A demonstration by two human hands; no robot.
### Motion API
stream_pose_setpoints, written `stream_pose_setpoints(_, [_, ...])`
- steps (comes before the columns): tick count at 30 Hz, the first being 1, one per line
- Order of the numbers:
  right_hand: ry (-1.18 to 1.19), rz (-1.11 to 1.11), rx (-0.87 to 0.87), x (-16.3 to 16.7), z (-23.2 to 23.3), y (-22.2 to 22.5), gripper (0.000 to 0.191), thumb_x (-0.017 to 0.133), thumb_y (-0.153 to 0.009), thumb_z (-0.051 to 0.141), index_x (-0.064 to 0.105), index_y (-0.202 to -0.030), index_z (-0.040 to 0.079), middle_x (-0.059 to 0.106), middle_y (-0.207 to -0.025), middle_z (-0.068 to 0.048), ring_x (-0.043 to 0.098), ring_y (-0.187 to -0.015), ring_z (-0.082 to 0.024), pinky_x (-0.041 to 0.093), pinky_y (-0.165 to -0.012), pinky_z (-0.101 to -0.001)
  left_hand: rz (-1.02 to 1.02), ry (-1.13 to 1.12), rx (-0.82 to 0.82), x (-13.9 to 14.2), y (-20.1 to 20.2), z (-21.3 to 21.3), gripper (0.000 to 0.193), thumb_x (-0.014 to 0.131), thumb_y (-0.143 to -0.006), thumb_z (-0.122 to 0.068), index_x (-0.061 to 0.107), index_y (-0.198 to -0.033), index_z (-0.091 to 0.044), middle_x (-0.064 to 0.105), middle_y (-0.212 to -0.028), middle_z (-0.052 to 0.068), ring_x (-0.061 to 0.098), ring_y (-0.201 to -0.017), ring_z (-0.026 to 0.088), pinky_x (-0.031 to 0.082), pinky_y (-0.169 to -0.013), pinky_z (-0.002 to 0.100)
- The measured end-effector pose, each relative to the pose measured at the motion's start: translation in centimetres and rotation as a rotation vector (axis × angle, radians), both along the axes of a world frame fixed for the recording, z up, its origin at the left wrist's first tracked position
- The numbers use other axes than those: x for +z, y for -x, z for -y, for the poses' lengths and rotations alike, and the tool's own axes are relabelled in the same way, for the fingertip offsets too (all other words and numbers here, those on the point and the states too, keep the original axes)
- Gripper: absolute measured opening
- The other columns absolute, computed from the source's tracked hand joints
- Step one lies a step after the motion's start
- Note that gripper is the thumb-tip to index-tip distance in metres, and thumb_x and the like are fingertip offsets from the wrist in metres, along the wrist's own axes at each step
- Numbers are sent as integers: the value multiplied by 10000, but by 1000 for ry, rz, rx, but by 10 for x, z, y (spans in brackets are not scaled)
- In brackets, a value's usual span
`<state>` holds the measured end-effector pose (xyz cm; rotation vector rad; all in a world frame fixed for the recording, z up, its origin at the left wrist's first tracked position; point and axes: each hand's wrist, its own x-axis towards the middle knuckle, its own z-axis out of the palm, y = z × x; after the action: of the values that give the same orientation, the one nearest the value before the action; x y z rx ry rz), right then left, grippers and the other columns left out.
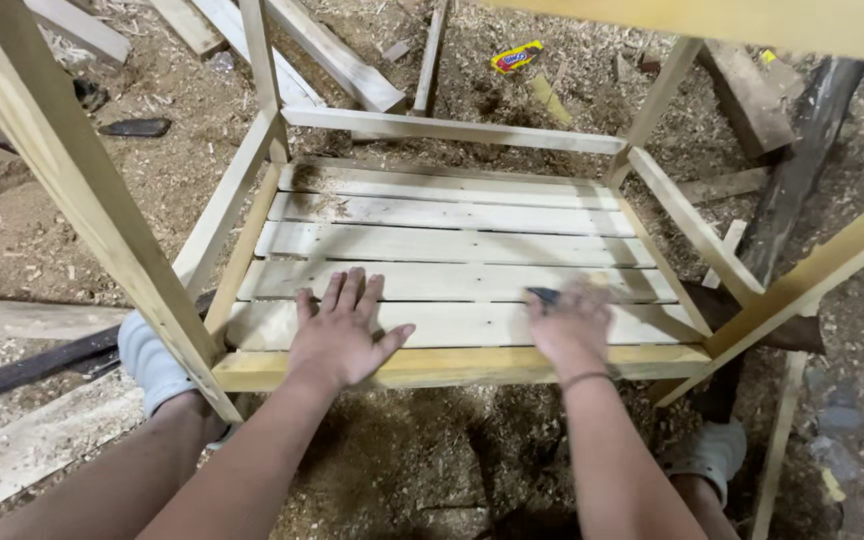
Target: The person sands the surfaces of a wooden shelf using a sanding block. They work on the top shelf and then the bottom shelf, smoothing the wood by hand.
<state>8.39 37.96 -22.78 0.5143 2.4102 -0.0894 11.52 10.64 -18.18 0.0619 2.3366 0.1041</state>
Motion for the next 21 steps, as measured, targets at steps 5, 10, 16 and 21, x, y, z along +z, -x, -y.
stream_pose_setpoints(5, [366, -144, 206, 8, 126, 9, 763, 414, -981, 451, 171, -1549, 3, 127, -1663, -212, 68, -1535, -364, 77, -1192, -476, -20, 25, -1, -1, -2, 1, 885, 104, -897, -762, -42, -1612, -261, -48, -1692, 26, -58, -1547, 215, 0, -1232, 547])
stream_pose_setpoints(10, [307, -90, 327, -10, 76, 18, 662, 418, -1017, 340, 238, -1530, -38, 243, -1616, -208, 192, -1511, -330, 107, -1221, -499, 2, 7, 0, -1, -2, 1, 876, 92, -909, -751, -73, -1606, -248, -70, -1683, 25, -77, -1540, 218, -18, -1222, 547])
stream_pose_setpoints(16, [15, -97, -83, 13, -73, 40, 660, 432, -1018, 278, 243, -1551, -62, 301, -1605, -211, 261, -1495, -322, 149, -1252, -457, -1, 47, -39, -3, -3, 2, 885, 98, -923, -744, -71, -1605, -206, -80, -1686, 44, -83, -1541, 229, -12, -1217, 557])
stream_pose_setpoints(21, [282, -86, 79, 3, 74, 27, 660, 444, -1019, 225, 247, -1569, -82, 348, -1596, -214, 318, -1481, -315, 184, -1277, -421, 3, 42, -33, -1, -2, 1, 895, 96, -903, -762, -85, -1601, -232, -95, -1682, 33, -88, -1536, 225, -16, -1211, 558])
